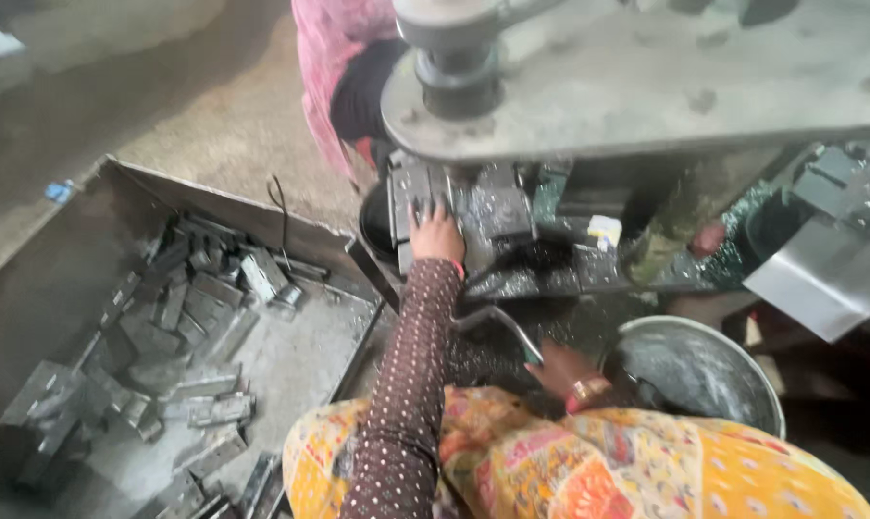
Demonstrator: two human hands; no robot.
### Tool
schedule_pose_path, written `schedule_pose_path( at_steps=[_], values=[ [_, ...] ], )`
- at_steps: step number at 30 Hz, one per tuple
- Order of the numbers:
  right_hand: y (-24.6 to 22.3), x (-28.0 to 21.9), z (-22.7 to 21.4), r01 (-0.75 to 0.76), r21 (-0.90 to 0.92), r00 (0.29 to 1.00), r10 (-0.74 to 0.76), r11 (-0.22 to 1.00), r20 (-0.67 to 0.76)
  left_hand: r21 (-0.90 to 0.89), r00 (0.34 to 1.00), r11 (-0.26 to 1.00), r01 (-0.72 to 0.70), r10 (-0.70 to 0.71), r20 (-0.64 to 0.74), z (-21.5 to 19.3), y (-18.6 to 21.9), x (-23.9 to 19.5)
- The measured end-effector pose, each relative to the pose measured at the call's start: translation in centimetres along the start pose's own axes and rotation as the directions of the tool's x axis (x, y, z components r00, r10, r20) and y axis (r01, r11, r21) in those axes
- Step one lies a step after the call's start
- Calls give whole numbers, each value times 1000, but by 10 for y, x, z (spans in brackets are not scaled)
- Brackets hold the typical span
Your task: The person operates a drilling machine to process small metal plates. They take a metal plate from a bin, place it into a jig under the drill, use a lever to engage the drill, and then place the processed plate into a separate bucket.
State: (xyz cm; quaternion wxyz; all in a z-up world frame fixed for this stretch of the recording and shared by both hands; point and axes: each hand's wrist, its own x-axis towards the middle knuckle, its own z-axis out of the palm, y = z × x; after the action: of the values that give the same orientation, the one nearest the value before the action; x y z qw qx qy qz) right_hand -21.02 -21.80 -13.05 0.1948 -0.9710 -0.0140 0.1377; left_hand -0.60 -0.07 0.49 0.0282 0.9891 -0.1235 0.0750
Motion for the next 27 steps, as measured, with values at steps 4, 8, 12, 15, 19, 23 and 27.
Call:
schedule_pose_path(
  at_steps=[4, 8, 12, 15, 19, 23, 27],
  values=[
    [-38, -2, -66, -126, -120, 988, 136, 985, 79, 7, 1000, 1000, -20, 21, -23, -19, 0, -2],
    [-81, -19, -119, 79, 84, 883, -30, 993, -468, 148, 997, 987, -66, 58, 58, -26, 19, -49],
    [-89, -22, -129, 266, 36, 708, -170, 963, -685, 150, 983, 984, -93, 115, -141, -22, 37, -117],
    [-88, -26, -123, 309, 35, 661, -188, 950, -727, 137, 919, 978, -159, 197, -341, -17, 23, -124],
    [-86, -24, -124, 328, 73, 663, -174, 942, -728, 17, 865, 936, -352, 333, -375, -19, 6, -109],
    [-82, -21, -119, 351, 81, 678, -193, 933, -710, -202, 767, 942, -267, 81, -636, -39, 2, -92],
    [-78, -20, -117, 320, 71, 714, -191, 945, -674, -41, 854, 992, -118, 81, -513, -54, 10, -66]
  ],
)
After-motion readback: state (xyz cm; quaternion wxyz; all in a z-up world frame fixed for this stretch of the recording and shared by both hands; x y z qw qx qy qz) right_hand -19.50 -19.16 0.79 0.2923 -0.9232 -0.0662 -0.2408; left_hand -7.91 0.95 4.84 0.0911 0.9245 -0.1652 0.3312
